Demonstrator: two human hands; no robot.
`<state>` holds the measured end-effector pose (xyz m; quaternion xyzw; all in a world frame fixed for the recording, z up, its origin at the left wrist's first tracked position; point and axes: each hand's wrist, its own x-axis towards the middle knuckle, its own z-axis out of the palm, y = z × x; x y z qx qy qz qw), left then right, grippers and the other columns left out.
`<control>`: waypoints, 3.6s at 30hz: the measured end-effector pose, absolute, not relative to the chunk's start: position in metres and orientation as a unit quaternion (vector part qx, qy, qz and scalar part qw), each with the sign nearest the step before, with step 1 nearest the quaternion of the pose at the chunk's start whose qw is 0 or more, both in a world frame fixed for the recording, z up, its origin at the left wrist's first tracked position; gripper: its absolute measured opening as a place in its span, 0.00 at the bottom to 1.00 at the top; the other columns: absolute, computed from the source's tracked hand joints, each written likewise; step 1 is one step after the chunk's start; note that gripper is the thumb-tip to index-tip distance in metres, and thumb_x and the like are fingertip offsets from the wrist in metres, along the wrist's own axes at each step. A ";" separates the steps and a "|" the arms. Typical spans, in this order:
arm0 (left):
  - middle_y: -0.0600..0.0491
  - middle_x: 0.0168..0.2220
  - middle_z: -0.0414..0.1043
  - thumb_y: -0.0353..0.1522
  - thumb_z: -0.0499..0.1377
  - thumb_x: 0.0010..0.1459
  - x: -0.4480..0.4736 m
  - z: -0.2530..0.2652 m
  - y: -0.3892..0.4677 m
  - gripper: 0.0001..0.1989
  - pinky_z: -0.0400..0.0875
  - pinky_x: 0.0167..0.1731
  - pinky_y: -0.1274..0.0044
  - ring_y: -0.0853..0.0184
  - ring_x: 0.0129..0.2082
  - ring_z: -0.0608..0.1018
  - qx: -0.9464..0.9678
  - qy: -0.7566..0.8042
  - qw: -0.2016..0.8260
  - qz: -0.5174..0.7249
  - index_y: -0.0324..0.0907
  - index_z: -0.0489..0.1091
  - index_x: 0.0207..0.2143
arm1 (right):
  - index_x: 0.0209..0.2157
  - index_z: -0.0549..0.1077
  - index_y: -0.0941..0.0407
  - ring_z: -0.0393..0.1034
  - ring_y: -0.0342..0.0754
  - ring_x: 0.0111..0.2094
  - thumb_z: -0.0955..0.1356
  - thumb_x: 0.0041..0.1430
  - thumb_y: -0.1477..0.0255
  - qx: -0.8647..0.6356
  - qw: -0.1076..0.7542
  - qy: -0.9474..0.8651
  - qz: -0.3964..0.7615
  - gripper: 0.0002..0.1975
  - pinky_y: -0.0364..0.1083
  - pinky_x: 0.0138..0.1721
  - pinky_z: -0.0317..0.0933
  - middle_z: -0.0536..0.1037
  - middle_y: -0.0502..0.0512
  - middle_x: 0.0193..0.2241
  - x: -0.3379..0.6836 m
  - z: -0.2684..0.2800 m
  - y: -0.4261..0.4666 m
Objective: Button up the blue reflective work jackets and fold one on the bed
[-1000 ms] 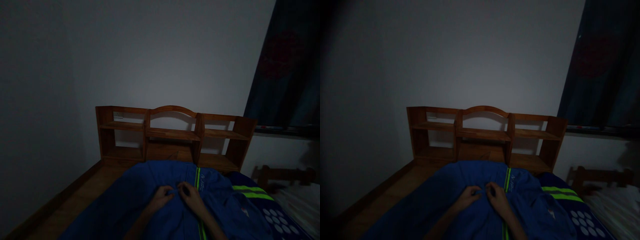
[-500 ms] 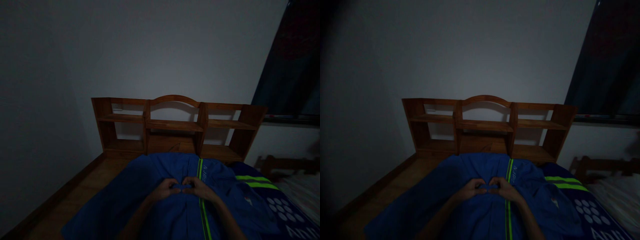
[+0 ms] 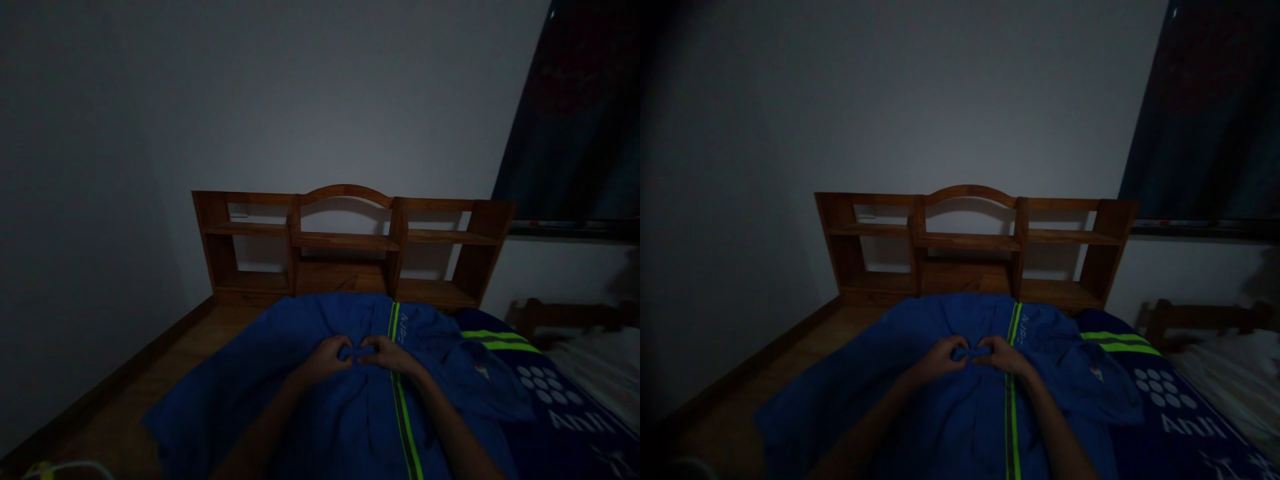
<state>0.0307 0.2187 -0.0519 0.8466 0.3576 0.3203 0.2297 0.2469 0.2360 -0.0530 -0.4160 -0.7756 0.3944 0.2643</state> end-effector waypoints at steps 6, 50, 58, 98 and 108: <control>0.52 0.40 0.71 0.32 0.55 0.52 0.037 -0.060 0.222 0.10 0.64 0.44 0.77 0.66 0.42 0.72 0.835 0.400 0.163 0.341 0.42 0.68 0.39 | 0.33 0.74 0.59 0.67 0.46 0.32 0.69 0.47 0.64 -0.413 0.294 -0.781 0.364 0.14 0.41 0.33 0.59 0.74 0.49 0.29 0.242 -0.052 0.230; 0.50 0.39 0.66 0.46 0.59 0.51 0.031 -0.044 0.224 0.20 0.60 0.46 0.69 0.60 0.43 0.68 0.807 0.462 -0.009 0.369 0.42 0.65 0.39 | 0.37 0.72 0.57 0.68 0.47 0.39 0.64 0.47 0.75 -0.455 0.385 -0.763 0.250 0.13 0.44 0.42 0.59 0.75 0.51 0.36 0.257 -0.036 0.247; 0.50 0.35 0.69 0.44 0.60 0.50 0.015 -0.044 0.228 0.17 0.64 0.38 0.74 0.62 0.38 0.72 0.780 0.532 0.011 0.329 0.41 0.65 0.35 | 0.35 0.73 0.53 0.69 0.51 0.35 0.65 0.48 0.72 -0.569 0.321 -0.748 0.110 0.10 0.45 0.36 0.58 0.76 0.53 0.34 0.262 -0.034 0.241; 0.51 0.34 0.74 0.42 0.60 0.50 0.033 -0.065 0.240 0.18 0.69 0.36 0.76 0.66 0.34 0.75 0.706 0.359 0.445 0.417 0.36 0.71 0.35 | 0.35 0.72 0.60 0.68 0.48 0.36 0.66 0.52 0.66 -0.411 0.400 -0.747 0.335 0.12 0.44 0.38 0.60 0.74 0.54 0.32 0.232 -0.043 0.230; 0.49 0.35 0.74 0.42 0.61 0.48 0.036 -0.064 0.240 0.18 0.69 0.36 0.75 0.64 0.35 0.75 0.675 0.371 0.454 0.448 0.36 0.72 0.36 | 0.34 0.73 0.60 0.68 0.49 0.37 0.69 0.50 0.64 -0.410 0.424 -0.727 0.352 0.14 0.44 0.39 0.60 0.75 0.54 0.32 0.234 -0.054 0.237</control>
